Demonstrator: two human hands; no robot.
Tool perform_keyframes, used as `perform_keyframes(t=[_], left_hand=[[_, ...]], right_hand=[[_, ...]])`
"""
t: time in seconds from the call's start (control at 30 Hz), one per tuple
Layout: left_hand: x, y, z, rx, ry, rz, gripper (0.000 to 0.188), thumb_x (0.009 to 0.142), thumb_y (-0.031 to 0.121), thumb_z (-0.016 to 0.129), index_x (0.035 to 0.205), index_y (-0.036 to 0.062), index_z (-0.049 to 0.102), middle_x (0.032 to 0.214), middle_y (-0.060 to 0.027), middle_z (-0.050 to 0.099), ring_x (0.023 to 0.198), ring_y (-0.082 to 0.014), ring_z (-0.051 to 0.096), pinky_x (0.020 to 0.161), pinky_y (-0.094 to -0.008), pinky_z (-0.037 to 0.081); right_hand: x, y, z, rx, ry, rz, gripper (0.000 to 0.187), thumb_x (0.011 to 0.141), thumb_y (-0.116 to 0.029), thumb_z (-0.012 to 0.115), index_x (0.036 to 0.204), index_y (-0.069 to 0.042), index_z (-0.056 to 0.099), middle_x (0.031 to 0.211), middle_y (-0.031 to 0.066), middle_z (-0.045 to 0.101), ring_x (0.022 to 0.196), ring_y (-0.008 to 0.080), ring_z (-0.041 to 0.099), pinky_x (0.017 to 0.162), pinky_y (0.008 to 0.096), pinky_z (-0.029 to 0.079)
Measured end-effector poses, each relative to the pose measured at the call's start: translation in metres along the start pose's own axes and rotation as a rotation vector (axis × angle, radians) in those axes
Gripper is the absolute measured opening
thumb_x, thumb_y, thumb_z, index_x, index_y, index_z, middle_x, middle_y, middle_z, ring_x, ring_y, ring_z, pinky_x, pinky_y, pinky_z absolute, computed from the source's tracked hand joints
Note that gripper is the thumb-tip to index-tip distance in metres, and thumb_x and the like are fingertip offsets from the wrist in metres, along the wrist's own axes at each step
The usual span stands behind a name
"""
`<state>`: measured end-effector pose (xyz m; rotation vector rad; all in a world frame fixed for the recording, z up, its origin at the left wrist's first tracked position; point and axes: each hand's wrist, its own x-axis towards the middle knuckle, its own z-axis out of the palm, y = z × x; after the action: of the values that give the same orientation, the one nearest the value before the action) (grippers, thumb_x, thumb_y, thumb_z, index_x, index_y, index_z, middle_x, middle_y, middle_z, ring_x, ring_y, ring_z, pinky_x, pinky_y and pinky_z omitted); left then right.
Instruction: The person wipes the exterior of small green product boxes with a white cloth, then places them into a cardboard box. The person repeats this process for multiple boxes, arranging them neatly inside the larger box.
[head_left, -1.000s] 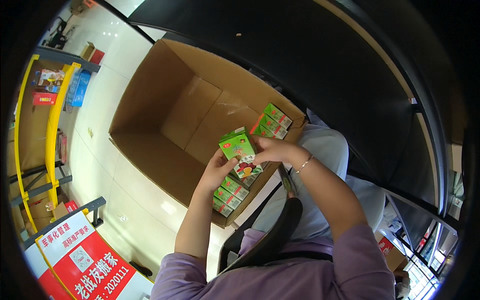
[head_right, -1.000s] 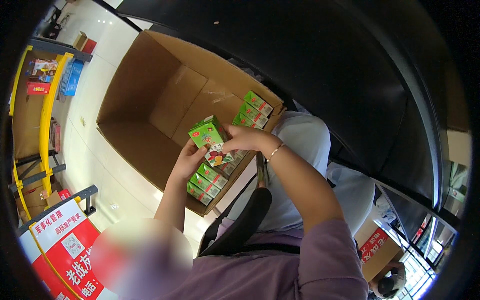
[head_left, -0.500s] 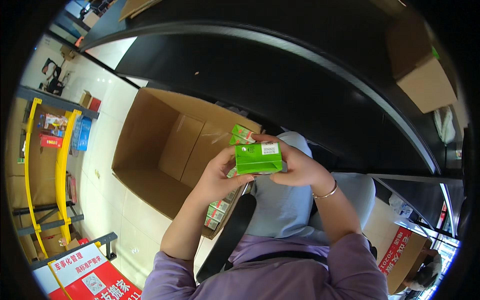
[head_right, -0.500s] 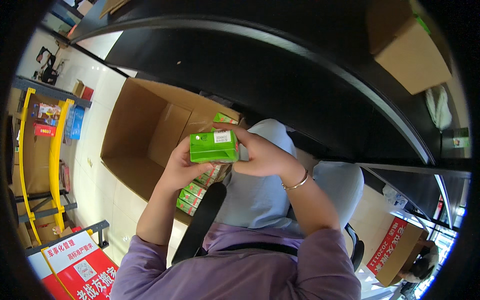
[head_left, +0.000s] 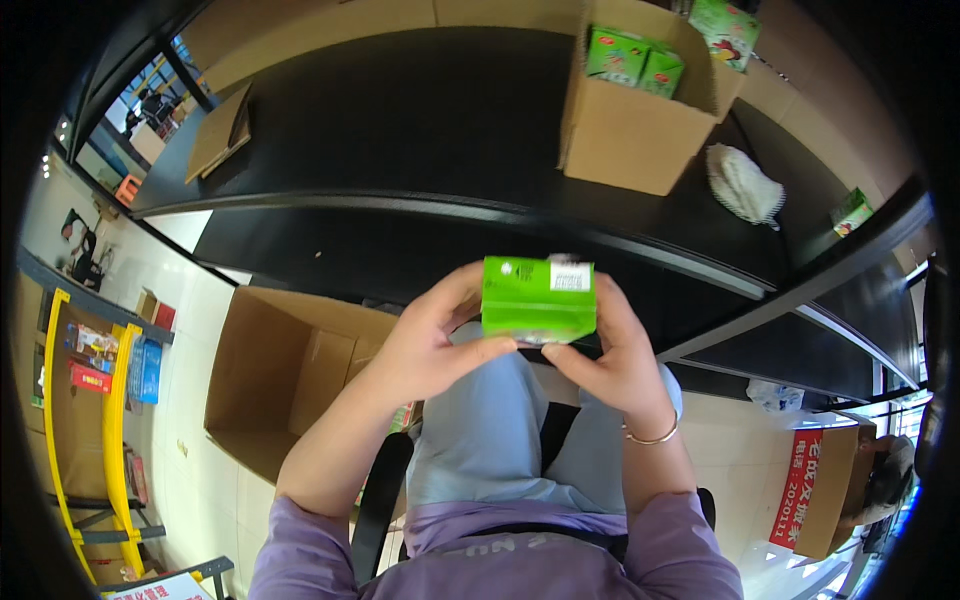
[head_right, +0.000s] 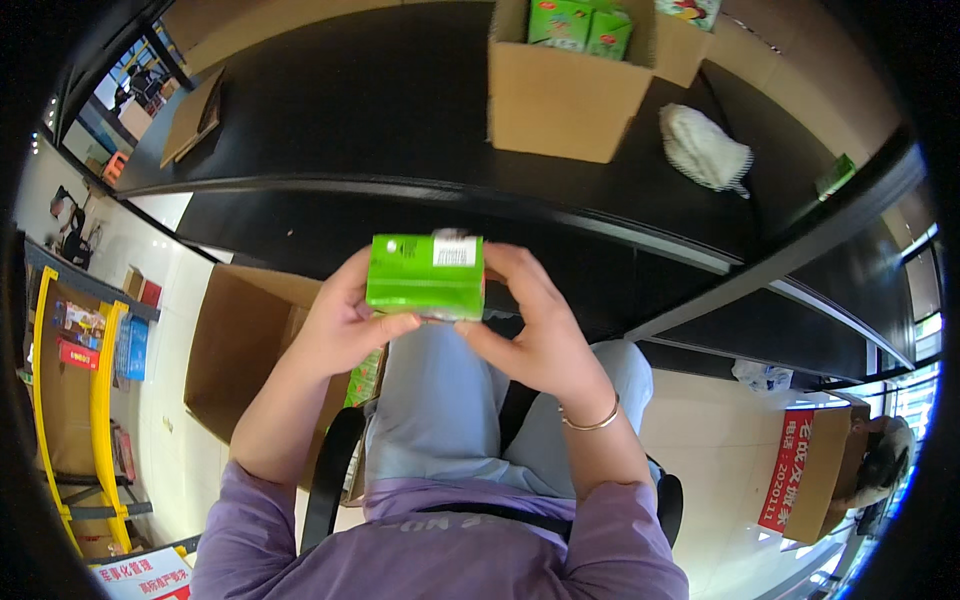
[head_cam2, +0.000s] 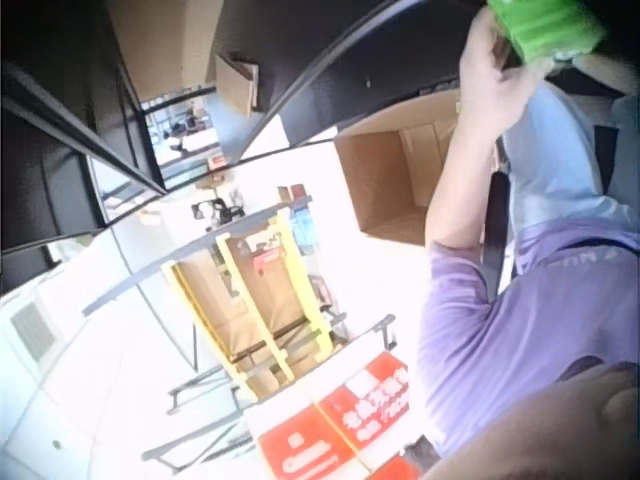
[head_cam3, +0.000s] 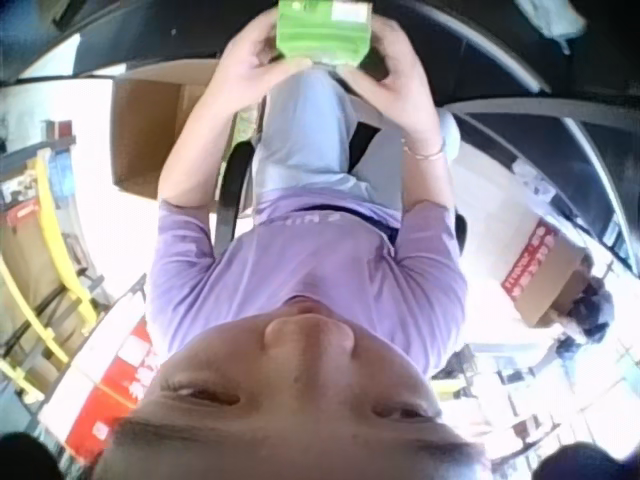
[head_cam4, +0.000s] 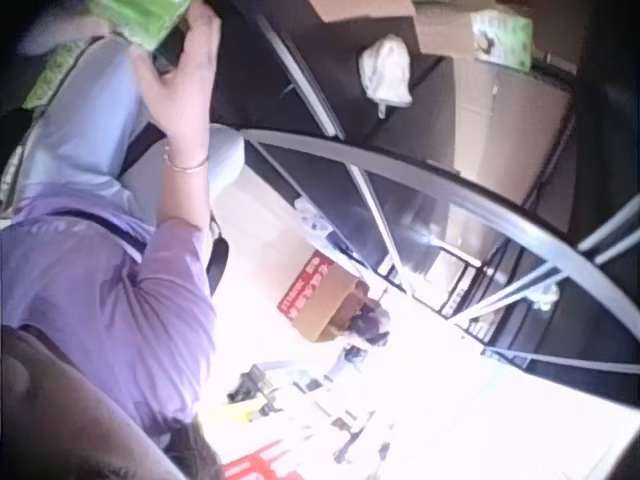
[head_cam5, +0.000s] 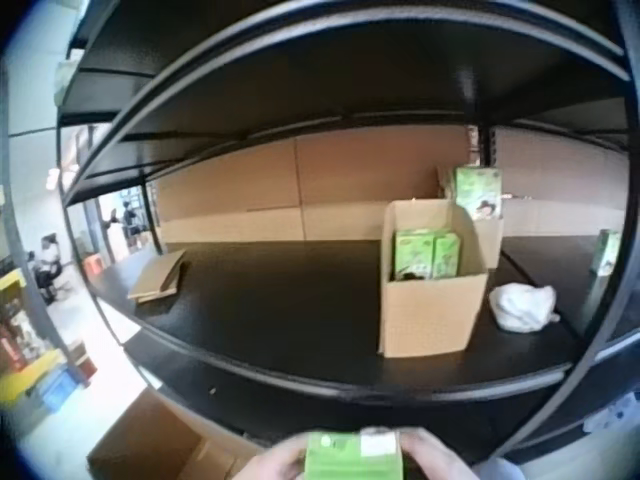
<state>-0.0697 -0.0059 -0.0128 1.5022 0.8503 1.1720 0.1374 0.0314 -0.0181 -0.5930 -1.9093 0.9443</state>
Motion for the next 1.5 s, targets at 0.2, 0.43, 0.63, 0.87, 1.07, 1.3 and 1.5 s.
perform_keyframes(t=[0.2, 0.43, 0.63, 0.87, 1.07, 1.3, 1.5], left_hand=[[0.07, 0.02, 0.033, 0.04, 0.037, 0.184, 0.056, 0.078, 0.006, 0.065, 0.126, 0.0001, 0.038, 0.118, -0.0096, 0.038, 0.114, -0.0204, 0.043, 0.099, -0.0339, 0.035], [0.117, 0.018, 0.053, 0.163, 0.071, 0.218, 0.048, 0.081, 0.004, 0.06, 0.125, -0.0001, 0.039, 0.113, -0.0087, 0.052, 0.105, -0.0157, 0.051, 0.092, -0.0303, 0.04], [0.137, 0.0, 0.061, 0.084, 0.213, 0.224, 0.047, 0.081, 0.006, 0.061, 0.123, -0.0017, 0.041, 0.11, -0.015, 0.053, 0.102, -0.0201, 0.055, 0.087, -0.0302, 0.046], [0.132, 0.001, 0.07, 0.321, 0.375, 0.329, 0.047, 0.08, 0.006, 0.063, 0.121, 0.0004, 0.042, 0.11, -0.0133, 0.041, 0.102, -0.0226, 0.052, 0.087, -0.0319, 0.046], [0.121, -0.004, 0.081, 0.595, 0.577, 0.474, 0.05, 0.074, 0.004, 0.065, 0.116, 0.0015, 0.039, 0.106, -0.0143, 0.04, 0.095, -0.0226, 0.045, 0.082, -0.0318, 0.039], [0.107, 0.001, 0.125, 0.743, 0.164, 0.787, 0.042, 0.072, 0.002, 0.058, 0.112, 0.0009, 0.045, 0.115, -0.019, 0.04, 0.105, -0.0319, 0.043, 0.089, -0.0368, 0.037], [0.154, -0.006, 0.167, 0.478, 0.124, 0.528, 0.057, 0.078, -0.002, 0.051, 0.128, -0.0019, 0.025, 0.134, -0.0265, 0.023, 0.123, -0.0407, 0.028, 0.102, -0.0412, 0.026]], right_hand=[[0.019, -0.011, -0.047, -0.069, 0.181, 0.001, 0.048, 0.074, 0.003, 0.062, 0.118, 0.003, 0.043, 0.113, 0.0137, 0.047, 0.105, 0.0245, 0.051, 0.089, 0.0314, 0.043], [0.035, -0.003, -0.087, -0.154, 0.241, 0.013, 0.05, 0.076, 0.001, 0.062, 0.121, 0.007, 0.041, 0.113, 0.0157, 0.048, 0.102, 0.0237, 0.053, 0.086, 0.0322, 0.046], [0.044, 0.013, -0.091, -0.295, 0.295, -0.023, 0.051, 0.077, -0.005, 0.063, 0.121, 0.007, 0.041, 0.108, 0.0191, 0.052, 0.094, 0.028, 0.056, 0.08, 0.0312, 0.046], [0.043, 0.013, -0.088, -0.359, 0.326, 0.011, 0.051, 0.077, -0.01, 0.064, 0.121, 0.004, 0.042, 0.11, 0.0175, 0.052, 0.092, 0.0285, 0.056, 0.077, 0.0308, 0.047], [0.034, 0.016, -0.099, -0.213, 0.477, -0.203, 0.045, 0.074, -0.001, 0.064, 0.117, 0.001, 0.048, 0.108, 0.0141, 0.053, 0.098, 0.0231, 0.054, 0.076, 0.0296, 0.048], [0.038, 0.018, -0.15, -0.891, 0.732, -0.196, 0.046, 0.069, -0.004, 0.065, 0.112, -0.001, 0.048, 0.108, 0.0171, 0.052, 0.101, 0.0326, 0.049, 0.086, 0.0383, 0.04], [0.046, 0.03, -0.154, -1.226, 0.567, 0.132, 0.074, 0.066, -0.017, 0.069, 0.13, -0.007, 0.033, 0.121, 0.0118, 0.046, 0.119, 0.031, 0.037, 0.099, 0.0507, 0.021]])
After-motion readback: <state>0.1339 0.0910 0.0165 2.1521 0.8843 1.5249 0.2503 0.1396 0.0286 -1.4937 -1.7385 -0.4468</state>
